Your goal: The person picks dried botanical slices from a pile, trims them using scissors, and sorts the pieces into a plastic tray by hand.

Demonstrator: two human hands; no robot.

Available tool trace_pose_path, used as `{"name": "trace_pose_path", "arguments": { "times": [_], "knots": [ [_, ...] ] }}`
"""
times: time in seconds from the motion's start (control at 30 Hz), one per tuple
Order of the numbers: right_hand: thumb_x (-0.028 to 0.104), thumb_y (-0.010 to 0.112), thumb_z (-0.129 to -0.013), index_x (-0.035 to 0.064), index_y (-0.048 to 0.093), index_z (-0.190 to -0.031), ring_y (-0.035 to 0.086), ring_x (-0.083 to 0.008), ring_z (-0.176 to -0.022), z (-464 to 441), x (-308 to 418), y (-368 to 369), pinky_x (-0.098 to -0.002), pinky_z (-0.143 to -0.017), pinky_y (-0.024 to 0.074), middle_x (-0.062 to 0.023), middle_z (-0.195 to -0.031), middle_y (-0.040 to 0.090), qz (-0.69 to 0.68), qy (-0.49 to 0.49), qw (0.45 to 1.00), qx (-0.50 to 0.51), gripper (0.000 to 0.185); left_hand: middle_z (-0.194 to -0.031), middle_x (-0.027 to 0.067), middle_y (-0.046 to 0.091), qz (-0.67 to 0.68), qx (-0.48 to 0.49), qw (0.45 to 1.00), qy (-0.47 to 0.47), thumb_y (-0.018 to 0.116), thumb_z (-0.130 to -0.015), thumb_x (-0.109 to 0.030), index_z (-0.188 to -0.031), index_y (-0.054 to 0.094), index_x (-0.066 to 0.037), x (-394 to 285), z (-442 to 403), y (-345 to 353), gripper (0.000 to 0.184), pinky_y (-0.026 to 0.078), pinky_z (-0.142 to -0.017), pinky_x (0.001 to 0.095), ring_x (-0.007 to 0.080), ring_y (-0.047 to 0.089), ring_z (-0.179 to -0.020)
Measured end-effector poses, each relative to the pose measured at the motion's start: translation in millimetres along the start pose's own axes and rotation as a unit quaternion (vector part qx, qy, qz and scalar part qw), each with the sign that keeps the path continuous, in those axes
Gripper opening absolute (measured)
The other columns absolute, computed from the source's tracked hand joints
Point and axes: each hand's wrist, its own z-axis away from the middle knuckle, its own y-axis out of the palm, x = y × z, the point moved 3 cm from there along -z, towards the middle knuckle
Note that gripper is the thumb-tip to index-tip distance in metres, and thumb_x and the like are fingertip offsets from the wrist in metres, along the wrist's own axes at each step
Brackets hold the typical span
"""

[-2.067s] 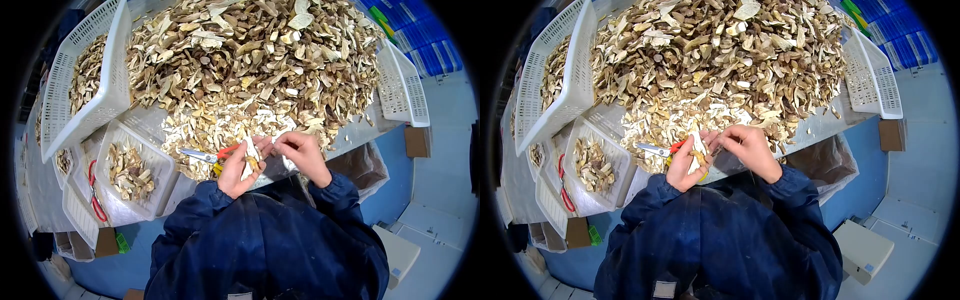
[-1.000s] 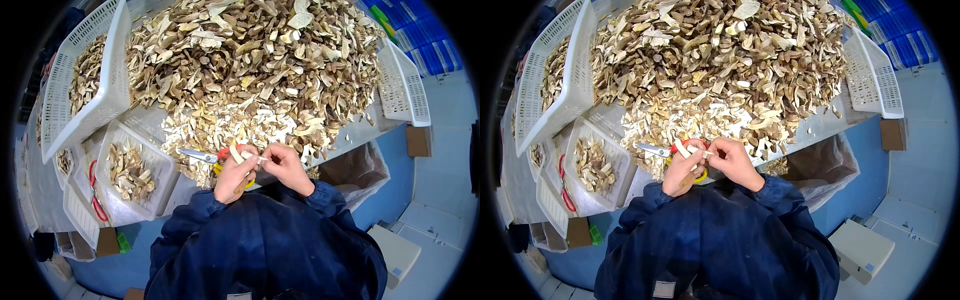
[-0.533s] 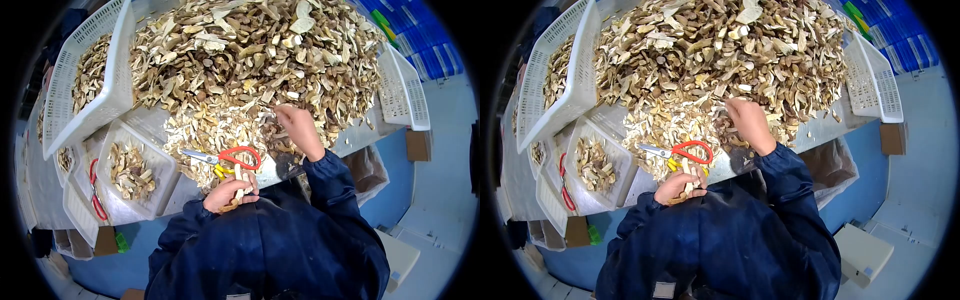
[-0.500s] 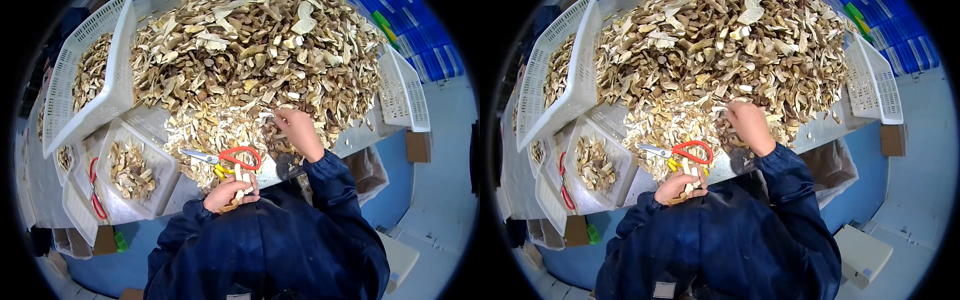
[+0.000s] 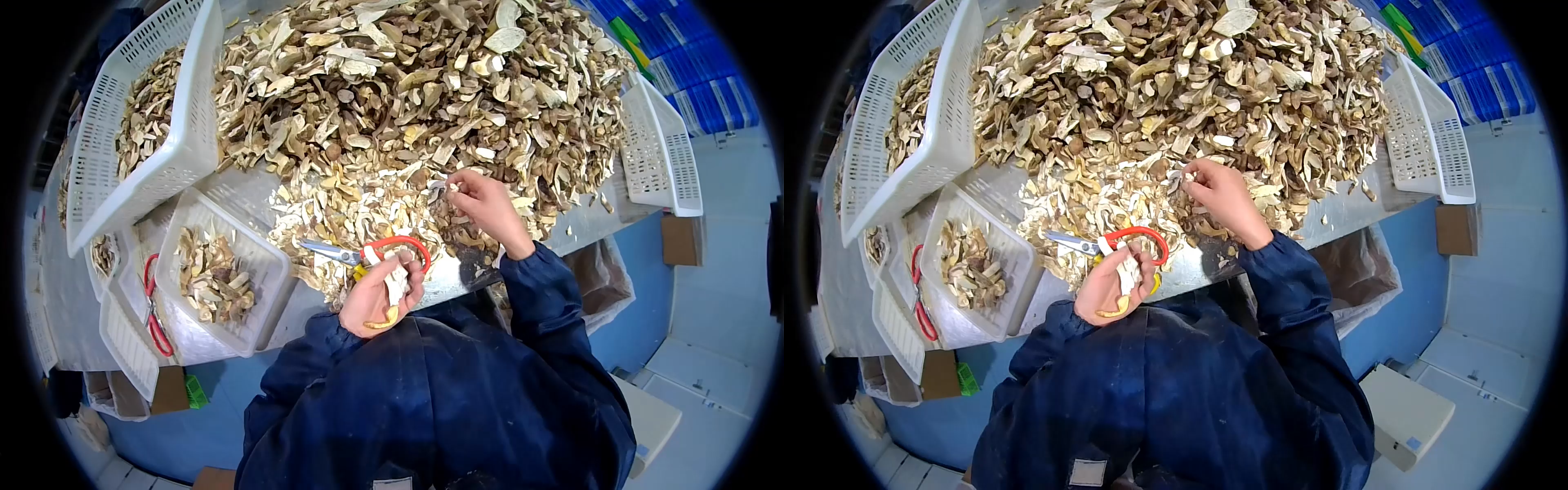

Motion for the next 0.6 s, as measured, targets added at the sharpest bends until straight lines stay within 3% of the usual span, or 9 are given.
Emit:
{"name": "trace_pose_path", "arguments": {
  "times": [0.1,0.13,0.17,0.23,0.27,0.33,0.4,0.5,0.6],
  "knots": [
    [0.017,0.059,-0.091,0.0023,0.062,-0.1,0.057,-0.0044,-0.06,25.0,25.2,8.2,-0.0178,-0.049,0.0419,0.0009,-0.073,0.058,-0.161,-0.021,0.98,0.114,0.017,-0.121,0.0096,0.054,-0.06,-0.053,0.994,0.071,0.041,-0.1,-0.024,-0.126,0.048,-0.007,1.8,-6.0,28.7,0.032,0.042,-0.1,0.0372,0.0218,0.05,-0.117],
    [0.018,0.061,-0.091,0.0001,0.062,-0.103,0.059,-0.0062,-0.06,34.4,37.7,9.8,-0.0185,-0.048,0.0421,0.0,-0.075,0.06,-0.162,-0.036,0.969,0.182,0.021,-0.131,0.0102,0.05,-0.064,-0.018,0.996,0.063,0.038,-0.1,-0.025,-0.133,0.044,-0.009,0.3,-8.0,26.6,0.037,0.035,-0.106,0.0411,0.023,0.044,-0.126],
    [0.016,0.063,-0.088,-0.0011,0.061,-0.107,0.06,-0.0066,-0.061,35.5,39.2,11.3,-0.0208,-0.048,0.043,-0.0025,-0.076,0.062,-0.148,-0.049,0.972,0.178,0.026,-0.13,0.0099,0.05,-0.051,-0.015,0.997,0.064,0.039,-0.1,-0.026,-0.132,0.045,-0.009,-0.1,-8.0,26.4,0.036,0.035,-0.106,0.0415,0.0231,0.045,-0.125],
    [0.012,0.065,-0.082,0.001,0.063,-0.101,0.061,-0.0173,-0.058,18.0,33.1,9.5,-0.0311,-0.052,0.0478,-0.0112,-0.075,0.064,0.048,-0.106,0.993,0.022,0.022,-0.128,0.0093,0.052,-0.025,-0.009,0.997,0.066,0.039,-0.1,-0.026,-0.13,0.046,-0.01,-0.1,-7.0,29.8,0.036,0.035,-0.106,0.0422,0.0233,0.046,-0.123],
    [0.011,0.064,-0.081,0.0008,0.062,-0.098,0.062,-0.0215,-0.06,5.3,22.3,8.4,-0.0343,-0.053,0.0483,-0.0129,-0.076,0.063,0.131,-0.162,0.977,-0.035,0.019,-0.12,0.0092,0.056,-0.005,-0.054,0.996,0.07,0.042,-0.099,-0.026,-0.126,0.05,-0.009,0.5,-5.5,30.1,0.033,0.042,-0.099,0.0395,0.0227,0.053,-0.114],
    [0.008,0.062,-0.079,0.0004,0.061,-0.09,0.063,-0.0297,-0.064,-15.6,5.9,11.6,-0.0405,-0.057,0.0493,-0.0163,-0.078,0.062,0.289,-0.272,0.906,-0.145,0.014,-0.114,0.0089,0.058,0.05,0.029,0.998,0.029,0.044,-0.098,-0.025,-0.122,0.053,-0.008,-1.1,-6.7,14.8,0.031,0.047,-0.092,0.0369,0.0219,0.056,-0.105],
    [0.007,0.059,-0.079,0.0011,0.058,-0.084,0.062,-0.0342,-0.068,-21.8,-1.9,20.1,-0.0436,-0.059,0.0488,-0.0167,-0.08,0.062,0.341,-0.233,0.901,-0.13,0.008,-0.105,0.0084,0.06,0.072,0.054,0.996,0.014,0.048,-0.097,-0.022,-0.119,0.055,-0.006,-1.0,-3.5,15.5,0.028,0.051,-0.08,0.0324,0.0202,0.058,-0.092],
    [0.011,0.061,-0.08,0.0027,0.059,-0.083,0.061,-0.0348,-0.075,-23.3,-5.7,26.7,-0.0418,-0.062,0.0477,-0.0152,-0.079,0.062,0.382,-0.162,0.904,-0.104,0.009,-0.107,0.0092,0.06,0.086,0.116,0.989,-0.006,0.048,-0.097,-0.021,-0.121,0.054,-0.005,-2.2,-5.2,16.0,0.029,0.05,-0.084,0.033,0.0214,0.058,-0.096],
    [0.013,0.062,-0.08,0.0017,0.06,-0.082,0.06,-0.0342,-0.068,-16.6,0.1,16.1,-0.0403,-0.058,0.0467,-0.0153,-0.075,0.062,0.317,-0.167,0.929,-0.095,0.012,-0.11,0.0103,0.06,0.068,-0.013,0.995,0.067,0.048,-0.097,-0.021,-0.123,0.052,-0.004,-2.1,-3.6,18.2,0.031,0.049,-0.088,0.0334,0.0225,0.058,-0.101]
  ]
}}
